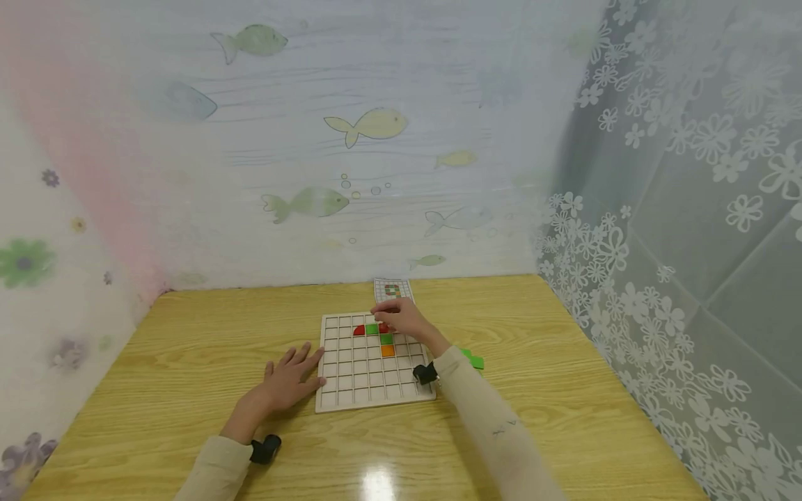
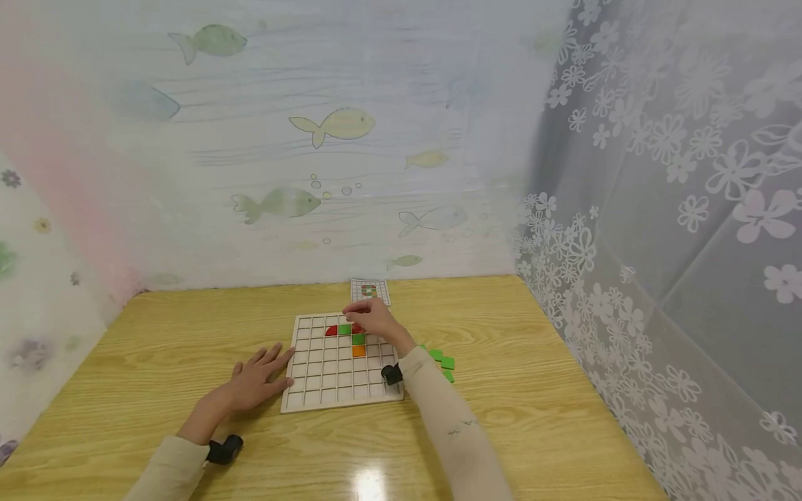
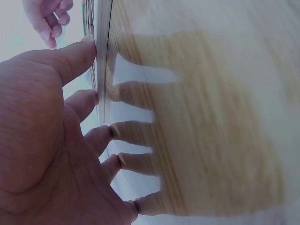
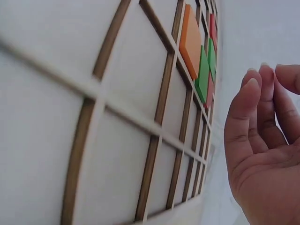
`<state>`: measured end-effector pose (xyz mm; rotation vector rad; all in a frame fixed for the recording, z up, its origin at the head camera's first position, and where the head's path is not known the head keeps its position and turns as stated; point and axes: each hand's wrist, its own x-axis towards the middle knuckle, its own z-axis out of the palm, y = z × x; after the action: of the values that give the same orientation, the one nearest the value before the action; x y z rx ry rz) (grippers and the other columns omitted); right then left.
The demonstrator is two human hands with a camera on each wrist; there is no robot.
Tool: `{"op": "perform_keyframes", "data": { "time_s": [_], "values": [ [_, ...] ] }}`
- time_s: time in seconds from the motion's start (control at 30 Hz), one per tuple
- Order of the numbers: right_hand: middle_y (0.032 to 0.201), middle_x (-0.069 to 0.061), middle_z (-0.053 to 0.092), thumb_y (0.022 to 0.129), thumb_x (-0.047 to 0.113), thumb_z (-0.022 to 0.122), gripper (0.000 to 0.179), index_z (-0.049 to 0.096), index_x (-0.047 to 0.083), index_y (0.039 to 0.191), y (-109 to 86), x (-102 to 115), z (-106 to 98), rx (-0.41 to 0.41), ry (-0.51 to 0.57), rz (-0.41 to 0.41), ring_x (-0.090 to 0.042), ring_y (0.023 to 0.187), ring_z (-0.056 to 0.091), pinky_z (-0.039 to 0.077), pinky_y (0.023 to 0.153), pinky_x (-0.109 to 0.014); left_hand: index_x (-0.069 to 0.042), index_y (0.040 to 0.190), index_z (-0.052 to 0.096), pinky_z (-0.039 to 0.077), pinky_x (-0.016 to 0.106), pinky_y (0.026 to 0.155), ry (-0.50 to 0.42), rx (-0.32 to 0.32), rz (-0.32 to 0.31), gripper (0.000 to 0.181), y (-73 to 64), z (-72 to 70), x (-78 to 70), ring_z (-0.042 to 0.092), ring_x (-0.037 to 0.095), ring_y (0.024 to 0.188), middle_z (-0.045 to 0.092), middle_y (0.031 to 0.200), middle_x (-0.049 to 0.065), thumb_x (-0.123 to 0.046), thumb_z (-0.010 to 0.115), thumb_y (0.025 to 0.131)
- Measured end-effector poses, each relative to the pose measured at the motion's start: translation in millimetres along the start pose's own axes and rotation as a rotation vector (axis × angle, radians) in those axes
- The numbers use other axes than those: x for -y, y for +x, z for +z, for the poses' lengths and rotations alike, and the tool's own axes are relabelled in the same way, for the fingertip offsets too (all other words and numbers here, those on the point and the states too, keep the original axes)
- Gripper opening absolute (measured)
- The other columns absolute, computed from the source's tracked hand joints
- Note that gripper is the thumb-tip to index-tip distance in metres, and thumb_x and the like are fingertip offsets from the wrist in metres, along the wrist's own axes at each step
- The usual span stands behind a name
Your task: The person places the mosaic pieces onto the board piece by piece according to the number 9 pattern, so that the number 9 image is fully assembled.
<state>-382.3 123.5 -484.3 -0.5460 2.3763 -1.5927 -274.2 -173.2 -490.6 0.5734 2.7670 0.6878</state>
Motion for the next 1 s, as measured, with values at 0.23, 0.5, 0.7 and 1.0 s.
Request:
{"op": "perform_keyframes", "data": {
  "time_s": [0.23, 0.5, 0.7, 1.0],
  "values": [
    [0.116, -0.028, 0.069, 0.106, 0.014, 0.057, 0.032, 0.066, -0.006, 0.129, -14.8, -7.9, -18.2, -0.008, -0.018, -0.029, -0.041, 0.095, 0.066, 0.058, 0.08, -0.047, -0.009, 0.161, 0.031, 0.002, 0.083, 0.107, -0.016, -0.025, 0.011, 0.074, 1.6, 7.1, 11.9, 0.01, 0.055, 0.151, 0.017, 0.167, 0.026, -0.049, 0.054, 0.103],
    [0.114, -0.025, 0.068, 0.104, 0.011, 0.06, 0.031, 0.065, -0.01, 0.126, -43.3, -16.6, -48.1, -0.025, -0.09, -0.014, -0.041, 0.096, 0.065, 0.058, 0.079, -0.044, -0.012, 0.162, 0.03, 0.001, 0.083, 0.107, -0.029, -0.034, 0.027, 0.077, 2.3, 12.8, 18.6, 0.01, 0.055, 0.151, 0.016, 0.167, 0.025, -0.058, 0.05, 0.102],
    [0.106, -0.021, 0.072, 0.098, 0.004, 0.065, 0.022, 0.071, -0.009, 0.115, -67.0, -26.1, -76.3, 0.108, -0.213, -0.031, -0.021, 0.087, 0.067, 0.055, 0.076, -0.028, -0.012, 0.161, 0.031, 0.001, 0.084, 0.106, -0.039, -0.041, 0.038, 0.077, 1.3, 11.6, 18.0, 0.011, 0.056, 0.15, 0.018, 0.166, 0.026, -0.057, 0.05, 0.102],
    [0.11, -0.014, 0.073, 0.086, 0.001, 0.08, 0.031, 0.073, -0.004, 0.115, -96.6, -40.4, -103.3, 0.197, -0.296, 0.053, -0.014, 0.088, 0.066, 0.055, 0.078, -0.026, -0.01, 0.16, 0.035, 0.001, 0.085, 0.105, -0.047, -0.054, 0.05, 0.075, -1.7, 7.6, 9.5, 0.013, 0.058, 0.148, 0.02, 0.164, 0.029, -0.055, 0.053, 0.102]
  ]
}}
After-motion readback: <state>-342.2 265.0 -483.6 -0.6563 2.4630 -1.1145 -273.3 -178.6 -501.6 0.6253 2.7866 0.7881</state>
